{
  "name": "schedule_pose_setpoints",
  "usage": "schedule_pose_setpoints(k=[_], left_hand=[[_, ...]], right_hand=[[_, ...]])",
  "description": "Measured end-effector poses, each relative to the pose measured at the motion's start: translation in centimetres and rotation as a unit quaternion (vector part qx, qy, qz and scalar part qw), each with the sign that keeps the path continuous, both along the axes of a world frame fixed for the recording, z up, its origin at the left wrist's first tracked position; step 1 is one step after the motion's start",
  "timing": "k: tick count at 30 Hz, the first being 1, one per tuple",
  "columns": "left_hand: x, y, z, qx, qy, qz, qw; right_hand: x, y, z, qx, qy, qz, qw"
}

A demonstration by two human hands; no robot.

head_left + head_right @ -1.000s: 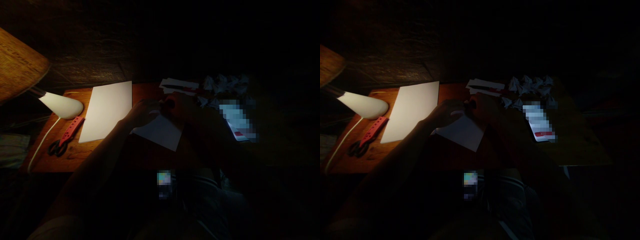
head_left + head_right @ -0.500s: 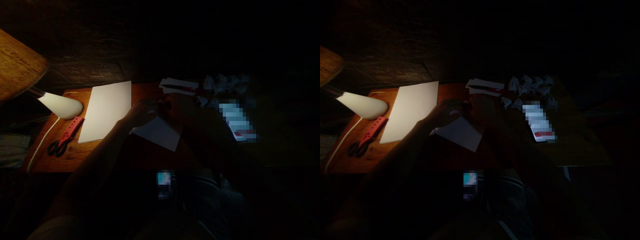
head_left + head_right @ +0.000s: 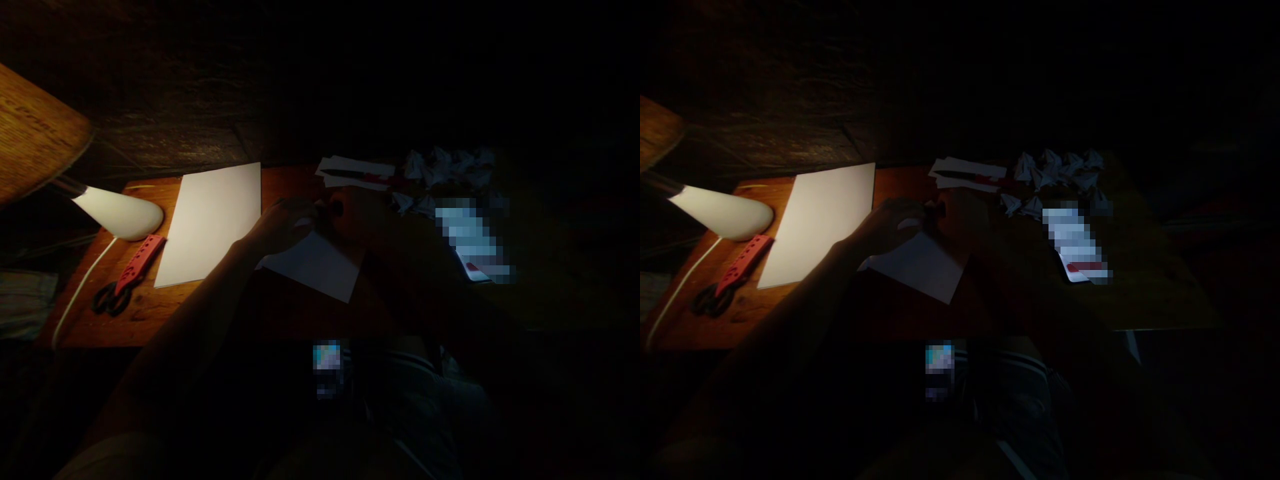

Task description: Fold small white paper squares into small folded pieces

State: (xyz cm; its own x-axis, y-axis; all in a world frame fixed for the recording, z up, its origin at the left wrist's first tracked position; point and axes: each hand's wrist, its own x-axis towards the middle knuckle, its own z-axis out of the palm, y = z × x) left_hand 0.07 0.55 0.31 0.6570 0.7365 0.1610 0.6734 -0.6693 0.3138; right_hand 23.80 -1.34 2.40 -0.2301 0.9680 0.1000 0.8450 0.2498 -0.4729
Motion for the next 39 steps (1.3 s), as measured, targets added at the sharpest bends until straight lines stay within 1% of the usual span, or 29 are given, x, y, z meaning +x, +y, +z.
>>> schedule_pose_setpoints(k=[6, 12, 15, 20, 26, 30, 35, 39], left_hand=[[0.2, -0.2, 0.5, -0.008, 0.021, 0.007, 1.0], [0.2, -0.1, 0.6, -0.013, 0.015, -0.003, 1.0], [0.1, 0.1, 0.4, -0.01, 0.009, -0.007, 1.0], [0.0, 0.2, 0.1, 0.002, 0.014, -0.01, 1.0], [-0.1, 0.3, -0.1, 0.005, -0.001, -0.013, 1.0], [-0.2, 0.4, -0.2, 0.003, 0.01, -0.007, 1.0], [-0.1, 0.4, -0.2, 0.007, 0.013, -0.015, 1.0], [-0.1, 0.5, -0.2, 0.006, 0.004, -0.024, 1.0]], right_hand=[[-0.8, -0.8, 0.7, 0.002, -0.026, -0.016, 1.0], [-1.4, -1.0, 0.5, -0.006, -0.05, -0.032, 0.998], [-1.4, -1.1, 0.4, -0.001, -0.037, -0.04, 0.999], [-1.5, -1.2, 0.3, 0.005, 0.019, -0.048, 0.999], [-1.6, -1.0, 0.8, -0.051, 0.061, -0.061, 0.995], [-1.5, -0.9, 1.3, -0.063, 0.086, -0.072, 0.992], [-1.3, -1.0, 1.9, -0.081, 0.08, -0.072, 0.991], [-1.5, -1.1, 1.8, -0.083, 0.071, -0.085, 0.99]])
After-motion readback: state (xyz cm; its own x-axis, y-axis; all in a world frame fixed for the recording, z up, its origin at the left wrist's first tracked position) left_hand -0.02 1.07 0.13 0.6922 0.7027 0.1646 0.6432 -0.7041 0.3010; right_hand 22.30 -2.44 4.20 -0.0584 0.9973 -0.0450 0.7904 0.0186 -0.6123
